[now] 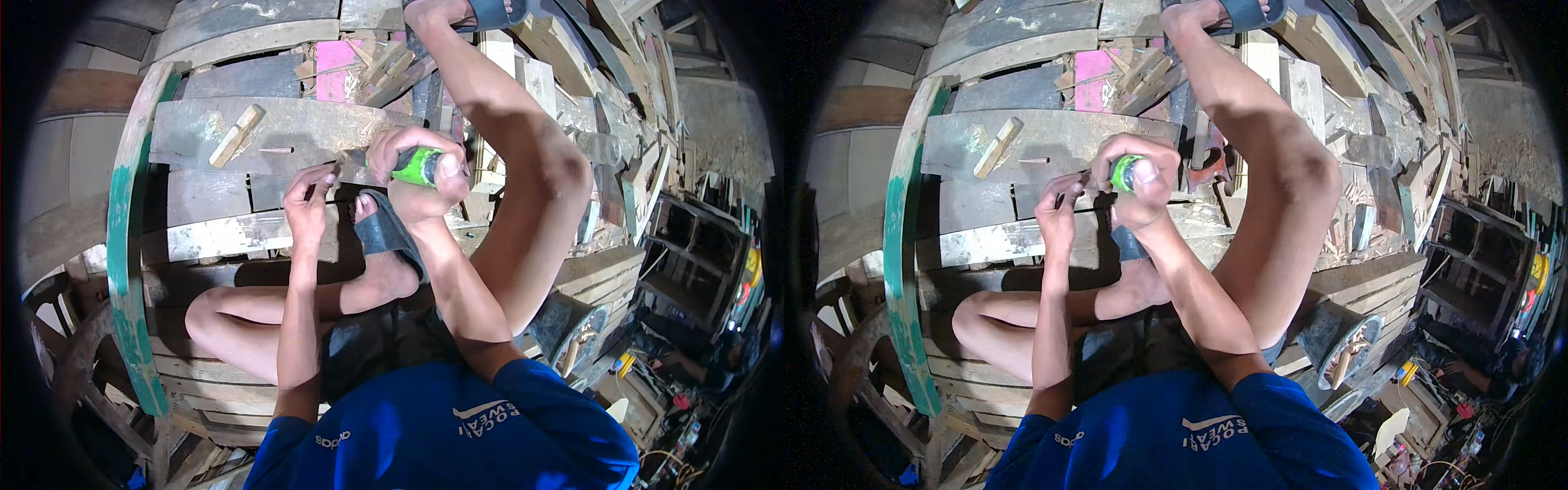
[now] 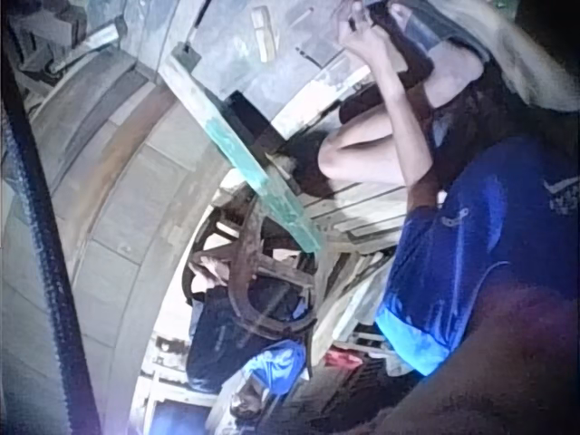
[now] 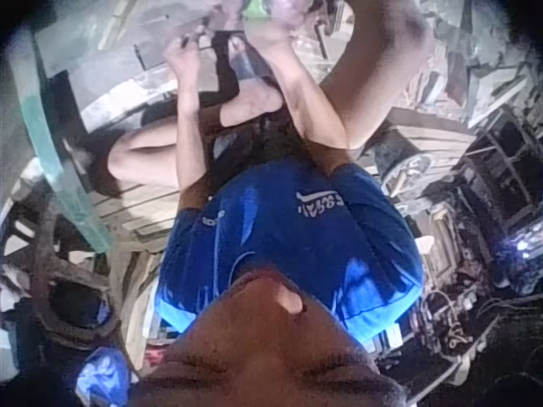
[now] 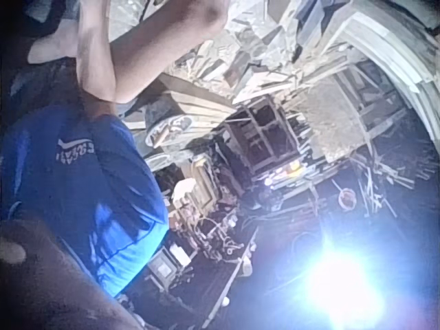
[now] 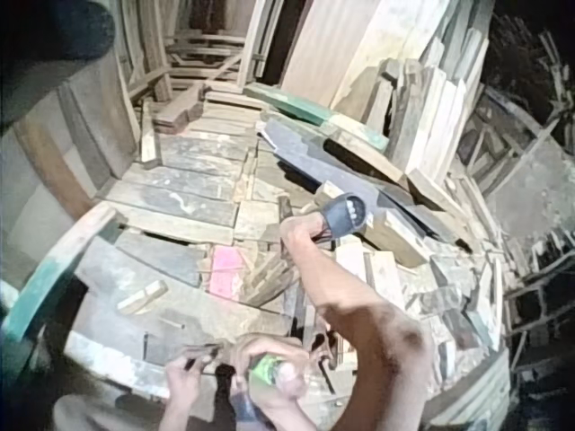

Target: The person holds a small piece of wood and carves it using a utility knife.

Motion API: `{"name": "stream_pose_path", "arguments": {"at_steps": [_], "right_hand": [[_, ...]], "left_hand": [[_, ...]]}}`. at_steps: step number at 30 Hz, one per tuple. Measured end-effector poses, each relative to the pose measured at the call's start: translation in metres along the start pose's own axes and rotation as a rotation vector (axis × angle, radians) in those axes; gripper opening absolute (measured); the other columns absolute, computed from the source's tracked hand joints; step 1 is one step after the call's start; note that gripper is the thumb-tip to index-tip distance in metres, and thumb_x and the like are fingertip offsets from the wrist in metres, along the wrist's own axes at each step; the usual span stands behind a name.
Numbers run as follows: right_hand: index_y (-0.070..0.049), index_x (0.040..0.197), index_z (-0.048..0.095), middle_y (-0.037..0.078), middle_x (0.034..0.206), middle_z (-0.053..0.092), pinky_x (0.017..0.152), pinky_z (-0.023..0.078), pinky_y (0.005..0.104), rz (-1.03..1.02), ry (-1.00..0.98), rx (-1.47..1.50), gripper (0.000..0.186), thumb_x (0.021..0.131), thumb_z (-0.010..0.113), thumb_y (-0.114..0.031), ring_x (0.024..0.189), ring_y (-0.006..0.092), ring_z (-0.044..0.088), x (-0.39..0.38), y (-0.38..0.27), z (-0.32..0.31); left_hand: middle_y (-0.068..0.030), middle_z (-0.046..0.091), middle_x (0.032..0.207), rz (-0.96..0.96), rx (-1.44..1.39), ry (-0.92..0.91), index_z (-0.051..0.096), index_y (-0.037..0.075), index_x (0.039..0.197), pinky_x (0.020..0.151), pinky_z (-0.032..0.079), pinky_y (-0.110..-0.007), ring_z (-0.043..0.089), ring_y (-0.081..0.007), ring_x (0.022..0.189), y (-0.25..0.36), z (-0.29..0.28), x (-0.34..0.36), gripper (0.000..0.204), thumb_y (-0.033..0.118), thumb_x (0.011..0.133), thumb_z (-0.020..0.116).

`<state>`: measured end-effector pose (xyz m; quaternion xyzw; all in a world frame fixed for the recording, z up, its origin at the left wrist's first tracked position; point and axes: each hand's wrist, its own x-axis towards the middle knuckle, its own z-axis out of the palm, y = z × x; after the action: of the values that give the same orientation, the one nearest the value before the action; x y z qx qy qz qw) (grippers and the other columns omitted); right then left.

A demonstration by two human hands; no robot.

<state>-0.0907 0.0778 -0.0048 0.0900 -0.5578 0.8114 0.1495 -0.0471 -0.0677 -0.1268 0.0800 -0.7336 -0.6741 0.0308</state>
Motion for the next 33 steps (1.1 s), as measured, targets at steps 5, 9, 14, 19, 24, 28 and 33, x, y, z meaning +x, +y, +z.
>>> {"name": "stream_pose_path", "arguments": {"at_steps": [5, 9, 14, 19, 24, 28, 33], "right_hand": [[0.004, 0.060, 0.051, 0.010, 0.054, 0.053, 0.043, 0.037, 0.0252, -0.016, 0.018, -0.026, 0.071, 0.086, 0.040, -0.061, 0.044, 0.0151, 0.049, -0.002, 0.006, -0.008], [0.005, 0.062, 0.051, 0.010, 0.053, 0.053, 0.043, 0.037, 0.0253, 0.021, 0.065, -0.030, 0.078, 0.085, 0.038, -0.068, 0.044, 0.0152, 0.049, -0.004, 0.007, -0.011], [0.005, 0.063, 0.052, 0.011, 0.053, 0.052, 0.042, 0.037, 0.0257, 0.028, 0.060, 0.040, 0.075, 0.085, 0.037, -0.065, 0.044, 0.0163, 0.049, -0.003, 0.011, -0.016], [0.002, 0.062, 0.046, 0.013, 0.056, 0.046, 0.049, 0.038, 0.0330, 0.086, 0.057, -0.017, 0.070, 0.083, 0.028, -0.062, 0.048, 0.0228, 0.043, 0.000, 0.003, -0.013], [0.006, 0.059, 0.052, 0.014, 0.054, 0.052, 0.046, 0.036, 0.0279, 0.044, 0.080, 0.091, 0.070, 0.086, 0.040, -0.057, 0.046, 0.0182, 0.048, -0.001, -0.002, -0.009], [0.006, 0.057, 0.051, 0.013, 0.053, 0.052, 0.045, 0.035, 0.0277, 0.034, 0.019, 0.065, 0.072, 0.086, 0.041, -0.060, 0.046, 0.0178, 0.047, 0.000, -0.001, -0.007], [0.006, 0.057, 0.050, 0.013, 0.052, 0.052, 0.043, 0.035, 0.0283, -0.005, -0.007, 0.022, 0.070, 0.086, 0.040, -0.058, 0.045, 0.0186, 0.048, 0.002, -0.007, -0.002]], "left_hand": [[-0.0122, 0.066, 0.096, 0.077, 0.064, -0.085, 0.069, -0.002, 0.093, 0.082, 0.047, -0.029, 0.062, -0.0198, 0.090, 0.010, 0.005, 0.000, 0.014, -0.003, 0.080, 0.064], [-0.0131, 0.066, 0.099, 0.080, 0.124, -0.122, 0.069, -0.001, 0.093, 0.084, 0.047, -0.031, 0.062, -0.0218, 0.094, 0.015, 0.009, 0.000, 0.013, -0.001, 0.081, 0.064], [-0.0123, 0.066, 0.104, -0.021, 0.062, -0.145, 0.069, 0.000, 0.095, 0.088, 0.046, -0.031, 0.061, -0.0211, 0.099, 0.017, 0.011, -0.002, 0.015, 0.000, 0.082, 0.064], [-0.0121, 0.066, 0.105, -0.057, 0.072, -0.162, 0.069, -0.002, 0.097, 0.089, 0.045, -0.030, 0.061, -0.0202, 0.100, 0.013, 0.000, -0.004, 0.016, -0.001, 0.081, 0.064], [-0.0120, 0.067, 0.104, -0.087, 0.042, -0.137, 0.069, -0.001, 0.096, 0.090, 0.045, -0.030, 0.061, -0.0192, 0.099, 0.010, 0.000, -0.003, 0.016, 0.000, 0.080, 0.066], [-0.0122, 0.067, 0.102, -0.128, -0.013, -0.071, 0.068, -0.001, 0.094, 0.088, 0.046, -0.030, 0.061, -0.0182, 0.096, 0.003, 0.001, -0.001, 0.015, 0.000, 0.079, 0.068], [-0.0112, 0.067, 0.098, -0.125, 0.002, -0.073, 0.070, -0.001, 0.089, 0.086, 0.046, -0.029, 0.062, -0.0183, 0.093, 0.005, 0.002, 0.002, 0.011, -0.001, 0.077, 0.069]]}}
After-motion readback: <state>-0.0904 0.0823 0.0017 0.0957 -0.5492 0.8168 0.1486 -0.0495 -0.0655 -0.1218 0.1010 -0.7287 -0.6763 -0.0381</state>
